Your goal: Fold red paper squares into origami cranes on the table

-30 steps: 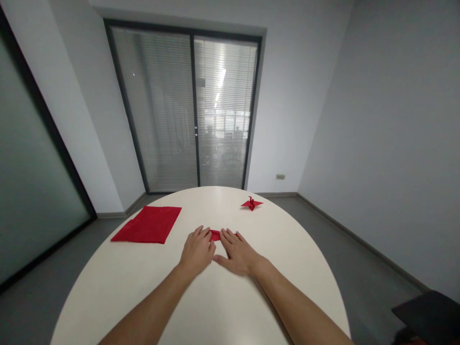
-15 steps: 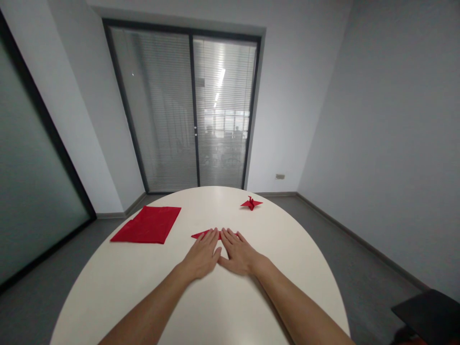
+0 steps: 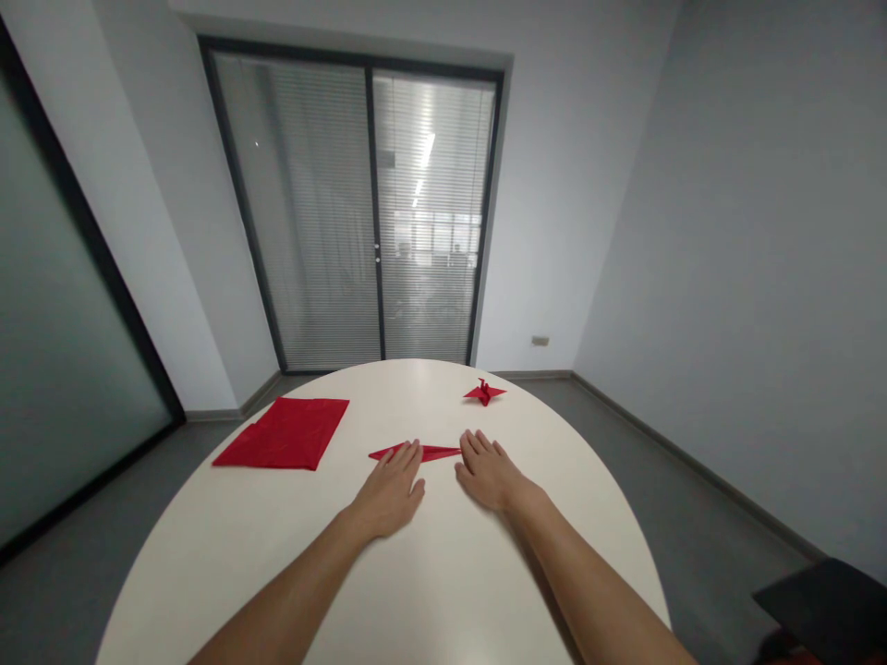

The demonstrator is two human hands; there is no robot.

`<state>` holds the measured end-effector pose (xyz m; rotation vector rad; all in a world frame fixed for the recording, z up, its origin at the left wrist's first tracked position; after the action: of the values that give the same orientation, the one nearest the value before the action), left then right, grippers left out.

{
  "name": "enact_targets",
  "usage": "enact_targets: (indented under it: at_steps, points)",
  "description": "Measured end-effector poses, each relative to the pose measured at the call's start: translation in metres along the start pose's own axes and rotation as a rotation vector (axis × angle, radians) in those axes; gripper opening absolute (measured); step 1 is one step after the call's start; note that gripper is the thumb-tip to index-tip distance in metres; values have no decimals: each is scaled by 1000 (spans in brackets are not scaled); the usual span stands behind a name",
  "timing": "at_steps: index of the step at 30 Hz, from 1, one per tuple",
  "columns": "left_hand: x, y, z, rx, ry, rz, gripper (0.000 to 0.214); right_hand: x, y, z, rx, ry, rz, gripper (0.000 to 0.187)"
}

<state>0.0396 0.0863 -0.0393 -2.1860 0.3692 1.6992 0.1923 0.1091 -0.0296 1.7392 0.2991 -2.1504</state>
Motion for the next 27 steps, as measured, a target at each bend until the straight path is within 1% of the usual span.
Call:
enact_targets:
  at_steps: [3, 5, 8, 10, 13, 16, 19, 23, 27]
  points:
    - [-2, 0, 0, 11, 17, -24, 60, -12, -2, 11, -97, 15, -153, 64]
    - [-3, 1, -1, 30, 31, -36, 59, -16, -2, 24, -205, -4, -217, 62]
    - [-3, 2, -5, 87, 62, -45, 57, -11, 0, 44, -384, -36, -211, 55]
    - [-5, 2, -7, 115, 93, -72, 54, -6, 0, 50, -445, -50, -194, 52]
    - [-11, 2, -5, 99, 128, -138, 51, -6, -1, 49, -487, -61, -227, 45]
    - [-16, 0, -3, 73, 132, -187, 47, -9, -1, 49, -538, -59, -273, 39]
    - [-22, 0, -4, 76, 137, -224, 41, -15, 1, 52, -579, -41, -307, 34]
    - [-28, 1, -2, 54, 181, -246, 33, -22, 6, 59, -620, -2, -341, 31]
    - [-30, 1, 3, -8, 235, -243, 29, -25, 6, 60, -613, 16, -357, 29]
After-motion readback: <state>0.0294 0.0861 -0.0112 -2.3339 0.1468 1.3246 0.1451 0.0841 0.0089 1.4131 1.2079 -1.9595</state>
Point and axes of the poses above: each hand's wrist, its own y-axis away from the middle knuckle, its own x-axis out of the palm, z = x × y, the point moved 9 cm from there along -y, towards the middle knuckle, and after that the axes turned 5 degrees about -x, right-handed, at the moved point
